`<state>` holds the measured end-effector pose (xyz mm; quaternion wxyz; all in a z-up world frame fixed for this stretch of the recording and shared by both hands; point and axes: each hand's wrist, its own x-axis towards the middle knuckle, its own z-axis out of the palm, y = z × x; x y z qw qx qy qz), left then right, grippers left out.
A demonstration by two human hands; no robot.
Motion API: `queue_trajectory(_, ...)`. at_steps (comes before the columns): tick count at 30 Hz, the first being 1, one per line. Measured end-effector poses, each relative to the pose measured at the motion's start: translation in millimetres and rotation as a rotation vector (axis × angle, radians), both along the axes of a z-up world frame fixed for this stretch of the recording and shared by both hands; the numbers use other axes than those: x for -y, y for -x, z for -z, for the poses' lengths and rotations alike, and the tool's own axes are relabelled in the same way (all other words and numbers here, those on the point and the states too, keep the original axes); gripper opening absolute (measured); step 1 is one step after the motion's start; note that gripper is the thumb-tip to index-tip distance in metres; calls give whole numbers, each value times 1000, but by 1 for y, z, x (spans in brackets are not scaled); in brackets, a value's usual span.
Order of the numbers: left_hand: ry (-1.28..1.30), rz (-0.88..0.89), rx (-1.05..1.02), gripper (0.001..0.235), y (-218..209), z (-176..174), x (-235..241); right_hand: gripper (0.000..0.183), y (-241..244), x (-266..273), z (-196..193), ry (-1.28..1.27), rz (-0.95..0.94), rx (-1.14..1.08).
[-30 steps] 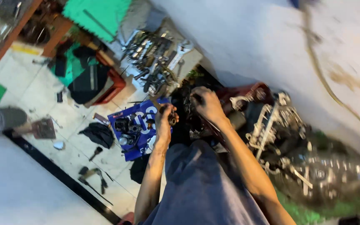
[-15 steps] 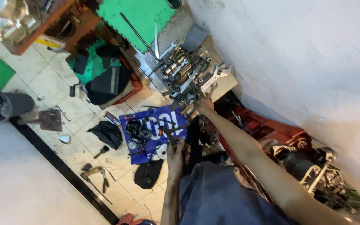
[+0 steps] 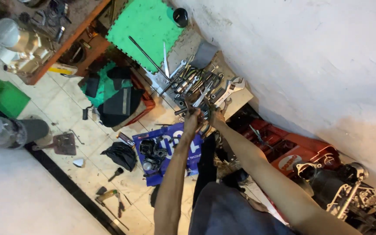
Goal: The person works on small motorcycle engine components at a cluttered workshop bench. They handle a metal shaft with a coiled spring, use pliers and a wrench to loosen fittings, fit a black rubber boot over a part, and spend the latter half fitting and pressing small pins and brackets together by hand.
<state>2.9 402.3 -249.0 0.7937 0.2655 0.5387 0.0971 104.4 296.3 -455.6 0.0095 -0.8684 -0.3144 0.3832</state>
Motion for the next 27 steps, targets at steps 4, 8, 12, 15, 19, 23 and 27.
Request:
queue_trajectory(4, -87, 44, 216, 21, -1, 95, -8, 44, -26, -3, 24, -42, 112, -117)
queue_trajectory(8, 234, -23, 123, 19, 9, 106, 9, 42, -28, 25, -68, -42, 673, -398)
queue_trajectory(12, 100, 15, 120, 16, 10, 38, 4, 30, -39, 34, -112, -96, 829, -723)
queue_trajectory(15, -49, 92, 367, 38, 26, 42, 17, 27, -38, 63, -231, -375, 896, -943)
queue_trajectory(19, -58, -27, 453, 33, 4, -71, 36, 39, -26, 150, -319, -615, 726, -1061)
queue_trajectory(23, -112, 70, 711, 35, -25, -178, 83, 22, -2, 252, -427, -795, 541, -723)
queue_trajectory(27, -282, 221, 754, 34, -38, -261, 156, 25, 32, 316, -537, -821, 494, -310)
